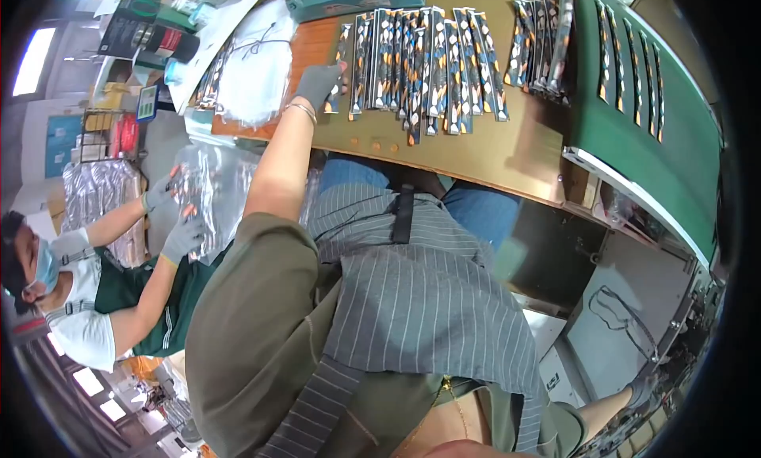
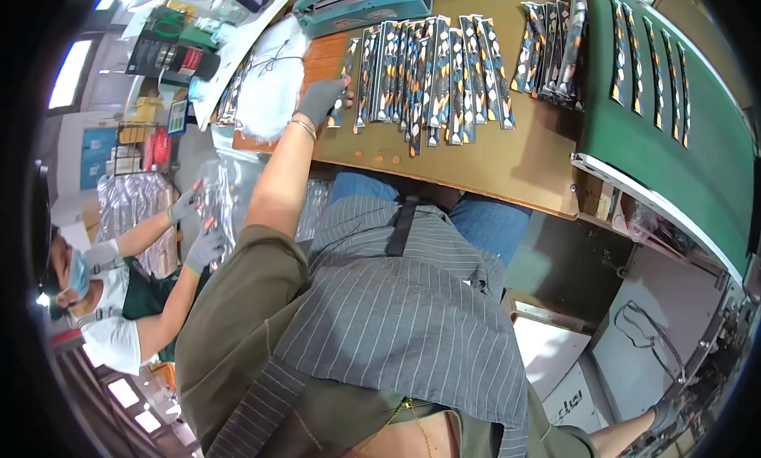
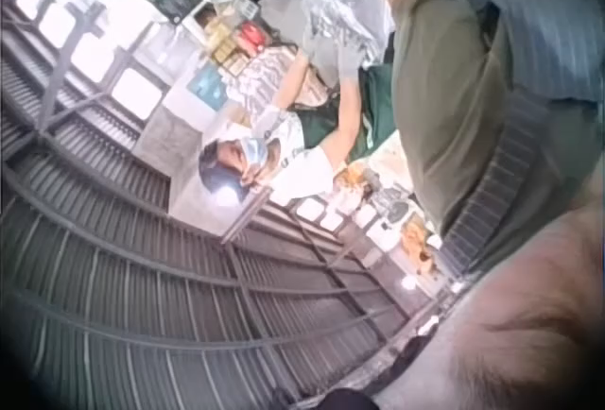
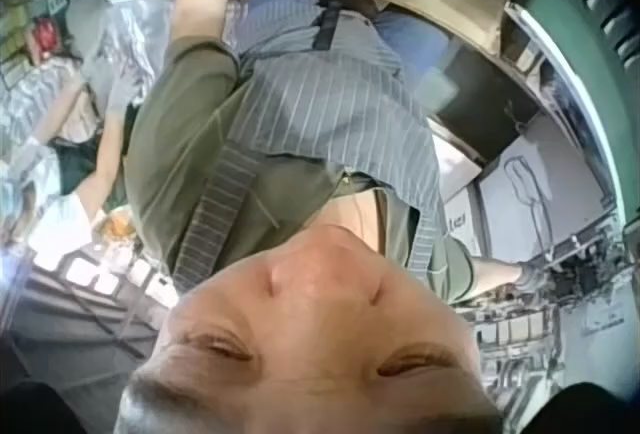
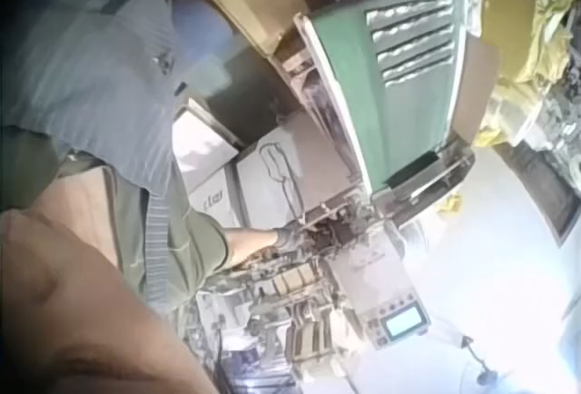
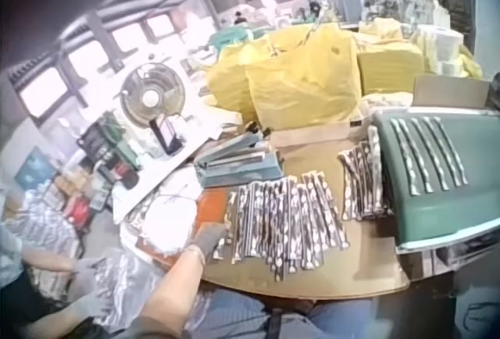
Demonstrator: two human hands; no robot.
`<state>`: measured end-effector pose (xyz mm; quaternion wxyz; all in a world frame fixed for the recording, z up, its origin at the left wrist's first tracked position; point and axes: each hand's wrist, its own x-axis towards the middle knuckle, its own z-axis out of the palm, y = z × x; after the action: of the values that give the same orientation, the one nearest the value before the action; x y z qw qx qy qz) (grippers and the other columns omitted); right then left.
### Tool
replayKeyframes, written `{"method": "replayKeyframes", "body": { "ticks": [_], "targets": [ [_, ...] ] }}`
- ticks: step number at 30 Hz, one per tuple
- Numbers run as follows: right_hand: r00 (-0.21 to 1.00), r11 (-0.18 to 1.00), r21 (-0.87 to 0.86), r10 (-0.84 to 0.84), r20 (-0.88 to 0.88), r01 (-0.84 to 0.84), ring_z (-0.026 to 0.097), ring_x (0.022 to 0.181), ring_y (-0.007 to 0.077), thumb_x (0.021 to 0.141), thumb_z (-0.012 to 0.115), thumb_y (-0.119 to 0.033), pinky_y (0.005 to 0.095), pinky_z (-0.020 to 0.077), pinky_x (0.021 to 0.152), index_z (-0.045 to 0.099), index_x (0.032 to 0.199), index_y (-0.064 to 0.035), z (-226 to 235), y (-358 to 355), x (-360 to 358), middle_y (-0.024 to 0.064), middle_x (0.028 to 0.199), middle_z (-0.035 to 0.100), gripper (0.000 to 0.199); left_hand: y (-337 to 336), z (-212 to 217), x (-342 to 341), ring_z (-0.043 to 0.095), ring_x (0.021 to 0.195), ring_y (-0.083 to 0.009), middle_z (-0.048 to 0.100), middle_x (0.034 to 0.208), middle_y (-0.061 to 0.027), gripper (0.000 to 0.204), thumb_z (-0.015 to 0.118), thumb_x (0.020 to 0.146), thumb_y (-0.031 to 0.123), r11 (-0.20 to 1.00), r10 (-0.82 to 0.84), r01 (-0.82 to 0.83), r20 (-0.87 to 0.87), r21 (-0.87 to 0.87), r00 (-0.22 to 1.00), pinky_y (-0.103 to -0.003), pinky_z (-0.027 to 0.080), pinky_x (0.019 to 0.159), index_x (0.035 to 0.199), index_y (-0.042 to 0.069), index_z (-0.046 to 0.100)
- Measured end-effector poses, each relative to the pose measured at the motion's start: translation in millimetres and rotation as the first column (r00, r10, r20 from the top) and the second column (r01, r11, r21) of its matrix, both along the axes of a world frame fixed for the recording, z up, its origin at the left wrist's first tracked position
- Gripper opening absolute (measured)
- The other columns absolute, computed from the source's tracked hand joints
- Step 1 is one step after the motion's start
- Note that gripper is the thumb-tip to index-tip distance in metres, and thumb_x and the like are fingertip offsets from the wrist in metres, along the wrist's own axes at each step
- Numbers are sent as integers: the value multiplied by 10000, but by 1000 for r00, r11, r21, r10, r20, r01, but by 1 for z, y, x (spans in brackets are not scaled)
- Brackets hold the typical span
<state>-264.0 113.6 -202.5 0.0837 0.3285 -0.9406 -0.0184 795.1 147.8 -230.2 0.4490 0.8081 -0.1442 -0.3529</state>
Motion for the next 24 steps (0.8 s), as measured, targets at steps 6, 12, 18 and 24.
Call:
{"method": "replayKeyframes", "body": {
  "ticks": [6,12,18,24],
  "targets": [
    [997,999,-38,19,70,-16,548,1111,279,855,481,-499,369,405,937,536,1281,-169,-20,-15,20,122,1192,609,542,48,-3,24,645,658,-280,643,668,-151,374,678,723,429,850,-486,253,502,463,715,-361,499,646,613,72,664],
    [985,945,-284,174,16,-163,594,1018,239,864,510,-296,315,443,895,643,1141,-130,-21,53,-86,69,1124,648,349,40,-45,-2,639,691,-317,642,673,-178,501,748,621,493,963,-237,89,652,253,720,-386,487,670,685,6,652],
    [978,742,-642,91,-189,-193,628,916,257,855,527,-341,343,467,833,676,1076,-109,-27,47,-10,99,1044,673,353,43,-42,3,599,575,-239,621,637,-152,433,748,689,394,925,-351,238,425,296,834,-355,475,586,740,-22,637],
    [897,355,-911,440,-32,-207,624,873,217,917,533,-155,319,497,784,640,1079,-10,61,27,228,127,1010,669,242,49,-33,8,619,612,-207,651,685,-122,330,701,742,328,961,-272,231,368,151,889,-338,481,584,791,3,667]
  ]
}}
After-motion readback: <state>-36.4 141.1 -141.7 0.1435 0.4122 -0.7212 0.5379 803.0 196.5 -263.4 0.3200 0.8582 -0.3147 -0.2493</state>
